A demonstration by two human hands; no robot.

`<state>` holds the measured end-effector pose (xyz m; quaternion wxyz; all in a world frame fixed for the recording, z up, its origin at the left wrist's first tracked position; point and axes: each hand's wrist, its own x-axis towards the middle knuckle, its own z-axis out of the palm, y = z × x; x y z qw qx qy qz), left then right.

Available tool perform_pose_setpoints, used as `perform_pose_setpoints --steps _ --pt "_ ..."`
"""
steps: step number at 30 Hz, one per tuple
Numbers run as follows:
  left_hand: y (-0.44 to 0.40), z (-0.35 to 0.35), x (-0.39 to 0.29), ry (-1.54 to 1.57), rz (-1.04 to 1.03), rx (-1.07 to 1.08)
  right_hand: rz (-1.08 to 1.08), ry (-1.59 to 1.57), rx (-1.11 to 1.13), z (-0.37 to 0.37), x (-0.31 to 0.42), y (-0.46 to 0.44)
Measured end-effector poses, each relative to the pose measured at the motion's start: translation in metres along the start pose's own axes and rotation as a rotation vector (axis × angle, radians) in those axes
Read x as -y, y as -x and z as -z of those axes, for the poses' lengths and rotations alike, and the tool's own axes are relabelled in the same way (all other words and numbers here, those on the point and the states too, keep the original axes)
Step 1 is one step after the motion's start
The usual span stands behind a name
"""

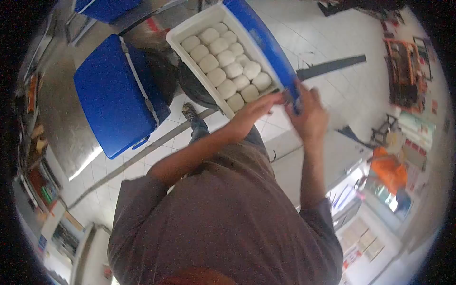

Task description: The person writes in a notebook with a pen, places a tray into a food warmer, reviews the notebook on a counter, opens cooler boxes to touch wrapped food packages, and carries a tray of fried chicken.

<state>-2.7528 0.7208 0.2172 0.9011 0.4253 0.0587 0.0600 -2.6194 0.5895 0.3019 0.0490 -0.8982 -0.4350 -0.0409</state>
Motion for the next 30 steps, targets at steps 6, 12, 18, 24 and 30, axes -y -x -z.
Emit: perform_pose_setpoints --steps 6,12,18,24,30 --pt "0.059 0.041 -0.05 -0.742 -0.474 -0.064 -0.221 0.107 -0.155 0.023 -0.027 -0.023" --pt "0.28 0.233 -0.054 -1.592 -0.449 -1.092 -0.246 0.085 -0.237 0.013 0.012 -0.007" --pt "0.442 0.402 -0.037 -1.244 0.195 -1.562 0.154 -0.022 0.07 -0.074 0.075 0.041" --pt "0.465 0.497 -0.037 -0.686 0.204 -1.203 0.174 -0.138 0.284 -0.139 0.117 0.048" --pt "0.422 0.419 -0.089 -1.118 0.458 -1.218 0.037 -0.349 0.098 -0.129 0.12 0.039"
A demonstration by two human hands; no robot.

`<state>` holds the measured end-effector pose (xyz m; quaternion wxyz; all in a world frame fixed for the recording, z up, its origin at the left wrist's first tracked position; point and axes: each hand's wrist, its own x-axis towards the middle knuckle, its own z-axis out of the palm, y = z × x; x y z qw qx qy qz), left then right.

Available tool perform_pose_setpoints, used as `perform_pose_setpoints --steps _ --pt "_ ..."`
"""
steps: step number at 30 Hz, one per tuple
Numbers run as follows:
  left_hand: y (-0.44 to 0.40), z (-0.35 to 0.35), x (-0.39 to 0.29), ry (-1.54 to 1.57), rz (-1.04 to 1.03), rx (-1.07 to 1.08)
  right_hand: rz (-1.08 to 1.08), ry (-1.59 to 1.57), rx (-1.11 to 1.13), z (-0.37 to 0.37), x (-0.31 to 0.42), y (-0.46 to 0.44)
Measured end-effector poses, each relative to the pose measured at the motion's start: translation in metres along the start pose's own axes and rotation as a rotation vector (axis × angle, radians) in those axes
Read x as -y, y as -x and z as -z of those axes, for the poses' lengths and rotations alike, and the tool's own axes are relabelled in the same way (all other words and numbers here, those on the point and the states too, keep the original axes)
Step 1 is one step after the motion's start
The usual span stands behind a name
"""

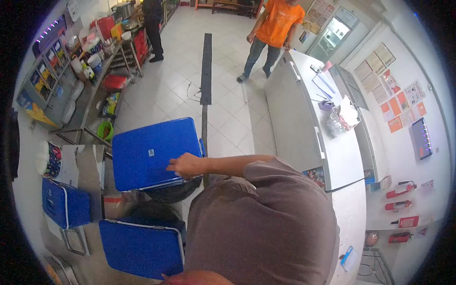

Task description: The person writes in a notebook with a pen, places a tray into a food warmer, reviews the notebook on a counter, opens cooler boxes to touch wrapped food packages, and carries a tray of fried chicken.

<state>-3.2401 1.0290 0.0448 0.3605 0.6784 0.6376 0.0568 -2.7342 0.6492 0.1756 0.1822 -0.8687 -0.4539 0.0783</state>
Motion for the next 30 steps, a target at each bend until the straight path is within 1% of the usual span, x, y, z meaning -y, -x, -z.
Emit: perform_pose_setpoints --steps 7,10,12,14,15,16,17,18,19,20,21,22,23,24,25,27,28,30 --pt "0.008 0.008 -0.027 0.061 -0.02 0.049 -0.125 -0.007 0.066 -0.015 0.001 0.033" --pt "0.014 0.027 -0.034 0.127 -0.055 0.069 -0.168 -0.013 0.097 -0.009 0.003 0.04" --pt "0.021 0.048 -0.048 0.229 -0.112 0.088 -0.206 -0.011 0.117 0.002 0.003 0.037" --pt "0.04 0.072 -0.089 0.397 -0.212 0.086 -0.15 0.017 0.07 -0.028 -0.036 0.039" --pt "0.099 0.079 -0.173 0.346 -0.266 -0.02 -0.219 -0.055 0.063 -0.017 -0.032 0.037" --pt "0.096 0.064 -0.182 0.633 -0.211 0.148 -0.216 -0.078 0.075 -0.025 -0.047 0.034" --pt "0.151 0.059 -0.274 0.844 -0.247 0.146 -0.275 -0.093 0.102 -0.013 -0.042 0.028" --pt "0.157 0.048 -0.296 0.851 -0.187 0.127 -0.187 -0.11 -0.013 -0.007 -0.042 0.025" --pt "0.165 0.037 -0.319 0.86 -0.127 0.108 -0.17 -0.082 -0.033 0.003 -0.031 0.018" --pt "0.143 -0.002 -0.299 0.786 -0.349 -0.016 -0.194 0.003 -0.009 0.002 -0.03 0.013" --pt "0.146 -0.004 -0.322 0.859 -0.44 0.114 -0.157 0.009 -0.04 0.001 -0.031 0.013" --pt "0.157 -0.005 -0.354 0.69 -0.49 0.014 -0.123 0.016 -0.043 0.004 -0.026 0.011" --pt "0.154 -0.028 -0.367 0.884 -0.448 0.12 -0.129 0.033 -0.02 0.002 -0.031 0.013" --pt "0.148 -0.048 -0.375 0.823 -0.495 0.103 -0.13 0.036 0.011 -0.002 -0.026 0.015" --pt "0.158 -0.046 -0.386 0.873 -0.399 0.186 -0.145 0.049 0.03 0.0 -0.021 0.024" --pt "0.155 -0.065 -0.392 0.859 -0.463 0.158 -0.208 0.096 0.07 0.015 -0.008 0.024" --pt "0.153 -0.069 -0.395 0.848 -0.501 0.15 -0.21 0.08 0.047 0.016 -0.007 0.025" --pt "0.151 -0.071 -0.392 0.836 -0.498 0.171 -0.226 0.048 0.005 0.016 -0.008 0.033"
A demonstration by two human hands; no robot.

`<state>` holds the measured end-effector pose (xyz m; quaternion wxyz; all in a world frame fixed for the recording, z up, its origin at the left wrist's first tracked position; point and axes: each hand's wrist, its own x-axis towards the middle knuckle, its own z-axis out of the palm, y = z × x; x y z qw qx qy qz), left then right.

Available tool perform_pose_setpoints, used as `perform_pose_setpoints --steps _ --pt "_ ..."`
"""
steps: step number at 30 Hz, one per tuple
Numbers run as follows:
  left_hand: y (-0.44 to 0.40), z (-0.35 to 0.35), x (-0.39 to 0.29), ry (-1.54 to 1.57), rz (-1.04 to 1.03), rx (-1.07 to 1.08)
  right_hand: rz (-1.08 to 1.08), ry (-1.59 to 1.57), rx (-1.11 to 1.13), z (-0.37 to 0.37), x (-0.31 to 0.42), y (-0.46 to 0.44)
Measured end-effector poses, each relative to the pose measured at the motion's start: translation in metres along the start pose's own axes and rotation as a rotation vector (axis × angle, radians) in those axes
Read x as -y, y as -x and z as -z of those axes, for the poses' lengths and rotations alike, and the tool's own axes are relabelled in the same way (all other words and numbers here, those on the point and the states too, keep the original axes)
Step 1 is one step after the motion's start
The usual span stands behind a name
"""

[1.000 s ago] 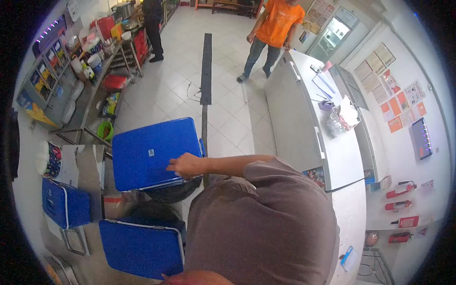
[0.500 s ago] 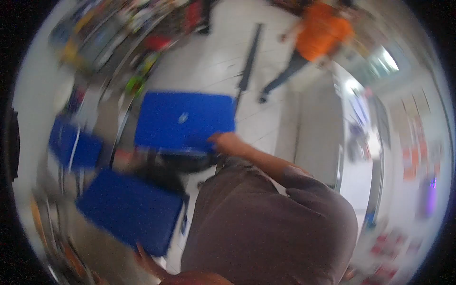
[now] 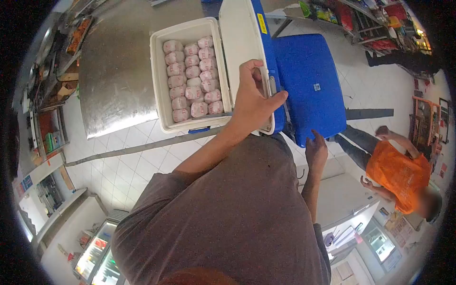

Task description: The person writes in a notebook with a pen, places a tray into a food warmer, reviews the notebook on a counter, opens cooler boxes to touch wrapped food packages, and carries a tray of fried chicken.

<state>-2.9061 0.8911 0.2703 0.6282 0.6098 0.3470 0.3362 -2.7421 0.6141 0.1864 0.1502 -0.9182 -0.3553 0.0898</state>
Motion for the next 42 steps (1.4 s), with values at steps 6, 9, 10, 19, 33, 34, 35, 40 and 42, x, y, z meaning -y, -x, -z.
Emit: perform_pose_setpoints --steps 6,9,10,19,33,34,35,40,42 --pt "0.003 0.008 -0.002 -0.061 -0.065 -0.041 -0.058 0.002 0.086 -0.007 -0.009 0.013" --pt "0.009 0.018 -0.003 -0.017 -0.049 -0.093 -0.063 0.01 0.121 -0.022 -0.018 0.013" --pt "0.01 0.023 -0.003 0.01 -0.036 -0.104 -0.031 0.005 0.114 -0.026 -0.022 0.012" --pt "0.015 0.036 -0.014 -0.124 0.035 -0.1 -0.11 -0.103 0.09 -0.026 0.0 -0.01" --pt "0.018 0.037 -0.011 -0.068 -0.029 -0.144 -0.136 -0.12 0.021 -0.05 -0.028 0.025" --pt "0.018 0.034 -0.012 -0.049 -0.016 -0.142 -0.081 -0.126 -0.021 -0.046 -0.023 0.026" --pt "0.017 0.033 -0.01 -0.059 -0.059 -0.134 -0.06 -0.044 0.035 -0.04 -0.016 0.026" --pt "0.013 0.031 -0.007 0.031 0.02 -0.075 0.257 0.091 0.562 0.004 0.07 0.023" --pt "0.014 0.032 -0.017 -0.02 0.022 -0.064 0.427 -0.004 0.75 -0.028 0.107 0.02"
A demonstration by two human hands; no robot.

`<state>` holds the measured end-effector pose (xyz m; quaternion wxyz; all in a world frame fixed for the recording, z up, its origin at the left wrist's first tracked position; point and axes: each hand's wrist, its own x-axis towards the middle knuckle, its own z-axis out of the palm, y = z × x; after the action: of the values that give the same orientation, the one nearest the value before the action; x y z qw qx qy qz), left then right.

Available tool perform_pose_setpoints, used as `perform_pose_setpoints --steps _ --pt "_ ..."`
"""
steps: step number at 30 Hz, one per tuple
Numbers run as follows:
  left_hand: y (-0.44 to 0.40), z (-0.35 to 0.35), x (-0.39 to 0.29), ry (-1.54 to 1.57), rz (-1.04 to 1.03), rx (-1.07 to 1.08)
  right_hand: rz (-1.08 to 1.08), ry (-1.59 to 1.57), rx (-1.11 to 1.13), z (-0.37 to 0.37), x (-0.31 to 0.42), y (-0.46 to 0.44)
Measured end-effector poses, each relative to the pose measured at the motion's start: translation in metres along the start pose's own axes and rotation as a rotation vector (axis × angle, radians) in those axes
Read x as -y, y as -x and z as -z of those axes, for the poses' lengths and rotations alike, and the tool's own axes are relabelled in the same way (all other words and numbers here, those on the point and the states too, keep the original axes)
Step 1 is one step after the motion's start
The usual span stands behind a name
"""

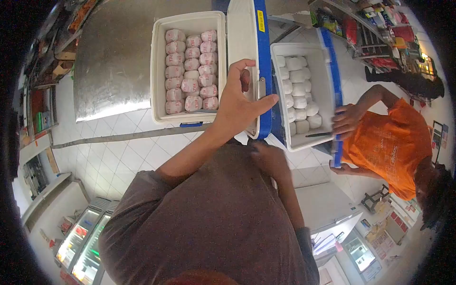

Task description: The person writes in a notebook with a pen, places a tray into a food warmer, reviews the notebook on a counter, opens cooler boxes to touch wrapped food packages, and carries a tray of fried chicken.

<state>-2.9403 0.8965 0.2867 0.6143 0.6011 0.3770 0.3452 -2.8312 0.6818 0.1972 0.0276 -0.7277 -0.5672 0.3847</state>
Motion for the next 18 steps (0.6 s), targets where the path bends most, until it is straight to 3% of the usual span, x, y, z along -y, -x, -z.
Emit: perform_pose_setpoints --steps 2,4,5,7,11,14,16,18 --pt "0.001 -0.004 0.0 0.046 0.0 -0.001 0.11 -0.109 0.164 -0.027 0.025 -0.051" --pt "-0.001 -0.009 0.001 0.061 -0.007 -0.003 0.385 -0.17 -0.064 -0.065 0.051 -0.094" --pt "-0.001 -0.009 0.003 0.05 -0.012 -0.006 0.421 0.132 -0.105 -0.074 0.06 -0.112" --pt "0.0 -0.008 0.006 0.05 -0.034 -0.017 0.453 0.355 -0.186 -0.089 0.068 -0.132" --pt "0.002 -0.001 0.014 0.064 -0.053 -0.055 0.484 0.059 -0.341 -0.123 0.065 -0.151" --pt "0.007 0.01 0.001 0.175 -0.055 -0.057 0.45 -0.081 -0.325 -0.145 0.056 -0.15" --pt "0.005 0.017 0.006 0.087 -0.077 -0.042 0.375 -0.048 -0.278 -0.16 0.05 -0.155" --pt "0.005 0.021 0.009 0.187 -0.031 -0.025 0.247 0.038 -0.21 -0.174 0.052 -0.155"
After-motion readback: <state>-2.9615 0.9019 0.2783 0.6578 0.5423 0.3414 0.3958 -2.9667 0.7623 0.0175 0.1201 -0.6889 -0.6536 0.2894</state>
